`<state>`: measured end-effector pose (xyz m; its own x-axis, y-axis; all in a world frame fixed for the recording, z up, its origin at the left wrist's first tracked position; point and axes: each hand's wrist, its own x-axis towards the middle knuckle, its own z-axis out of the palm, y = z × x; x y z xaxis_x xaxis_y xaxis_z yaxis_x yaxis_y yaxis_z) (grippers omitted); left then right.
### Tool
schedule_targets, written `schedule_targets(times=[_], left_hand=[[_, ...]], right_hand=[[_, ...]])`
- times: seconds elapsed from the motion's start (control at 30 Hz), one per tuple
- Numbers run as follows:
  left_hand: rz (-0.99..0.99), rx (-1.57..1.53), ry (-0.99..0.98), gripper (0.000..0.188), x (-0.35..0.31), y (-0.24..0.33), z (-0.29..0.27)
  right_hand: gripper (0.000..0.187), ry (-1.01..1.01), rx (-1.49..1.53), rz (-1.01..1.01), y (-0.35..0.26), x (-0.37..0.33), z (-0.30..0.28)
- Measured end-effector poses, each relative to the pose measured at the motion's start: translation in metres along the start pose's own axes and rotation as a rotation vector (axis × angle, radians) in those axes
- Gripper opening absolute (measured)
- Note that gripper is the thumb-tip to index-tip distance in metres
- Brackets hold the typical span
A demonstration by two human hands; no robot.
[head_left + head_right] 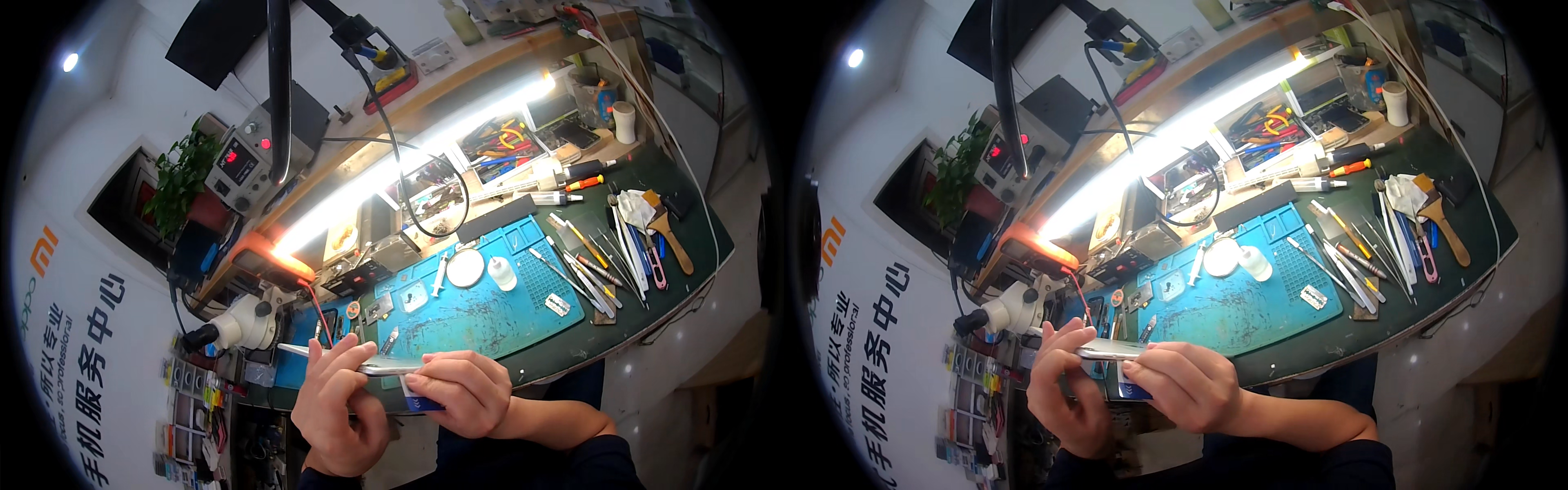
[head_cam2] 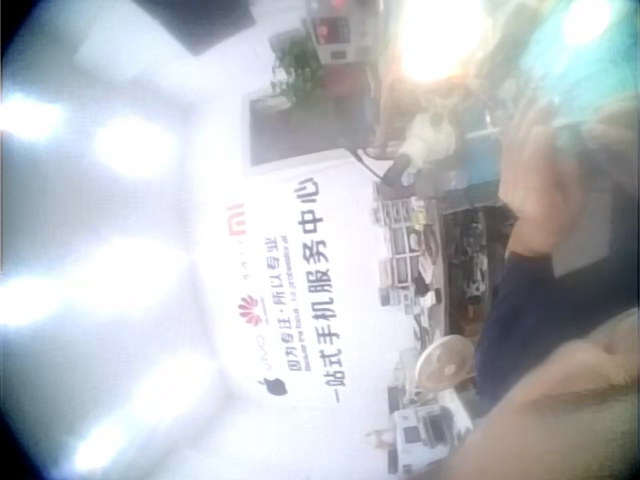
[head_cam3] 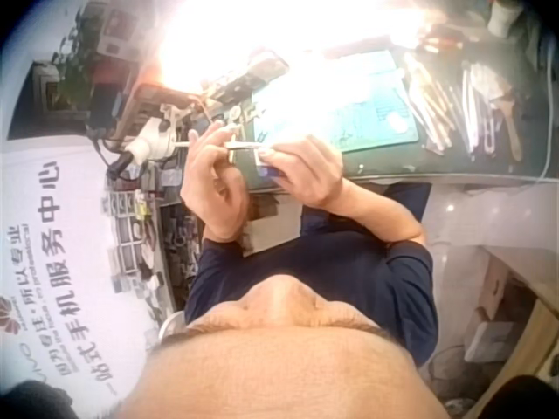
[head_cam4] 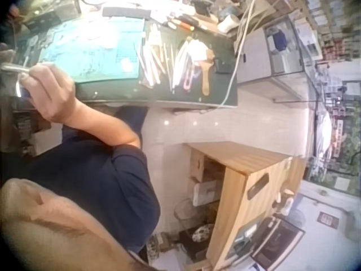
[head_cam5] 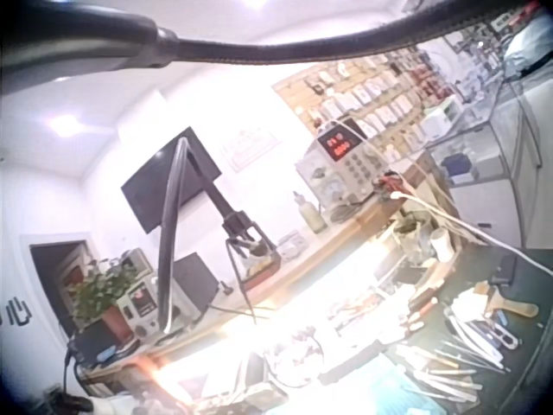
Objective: The person cleans a white tablet by wiping the screen and edges with a blue card-like tool and a small white bottle. They rotate the device to access different sides and continue wiping the surface.
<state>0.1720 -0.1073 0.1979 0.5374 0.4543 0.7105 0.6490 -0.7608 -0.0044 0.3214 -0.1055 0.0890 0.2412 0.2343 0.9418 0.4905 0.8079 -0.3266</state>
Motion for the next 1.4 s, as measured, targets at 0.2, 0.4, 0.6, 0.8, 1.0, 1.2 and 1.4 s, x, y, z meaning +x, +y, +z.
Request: schedule_targets(times=[0.2, 0.4, 0.6, 0.8, 1.0, 1.2, 1.4], left_hand=[[0.008, 0.007, 0.008, 0.027, 0.0, -0.001, 0.002], [0.013, 0.015, 0.008, 0.029, 0.0, -0.002, 0.002], [0.02, 0.033, 0.023, 0.029, 0.0, 0.001, 0.002], [0.022, 0.024, 0.032, 0.028, -0.002, -0.001, 0.001], [0.021, 0.025, 0.021, 0.027, -0.004, -0.002, 0.001], [0.001, 0.013, 0.015, 0.024, -0.001, -0.002, 0.003], [-0.01, 0.004, 0.035, 0.023, -0.002, -0.006, 0.001]], right_hand=[[0.04, -0.028, -0.001, 0.021, 0.002, -0.005, -0.005], [0.037, -0.053, -0.006, 0.034, 0.005, -0.011, -0.006], [0.03, -0.039, 0.023, 0.054, 0.004, -0.012, -0.007], [0.035, 0.0, 0.121, 0.09, 0.01, -0.016, -0.003], [0.034, 0.016, 0.149, 0.089, 0.013, -0.016, -0.001], [0.032, 0.082, 0.21, 0.039, 0.015, -0.023, -0.001], [0.028, 0.053, 0.182, 0.032, 0.009, -0.006, 0.001]])
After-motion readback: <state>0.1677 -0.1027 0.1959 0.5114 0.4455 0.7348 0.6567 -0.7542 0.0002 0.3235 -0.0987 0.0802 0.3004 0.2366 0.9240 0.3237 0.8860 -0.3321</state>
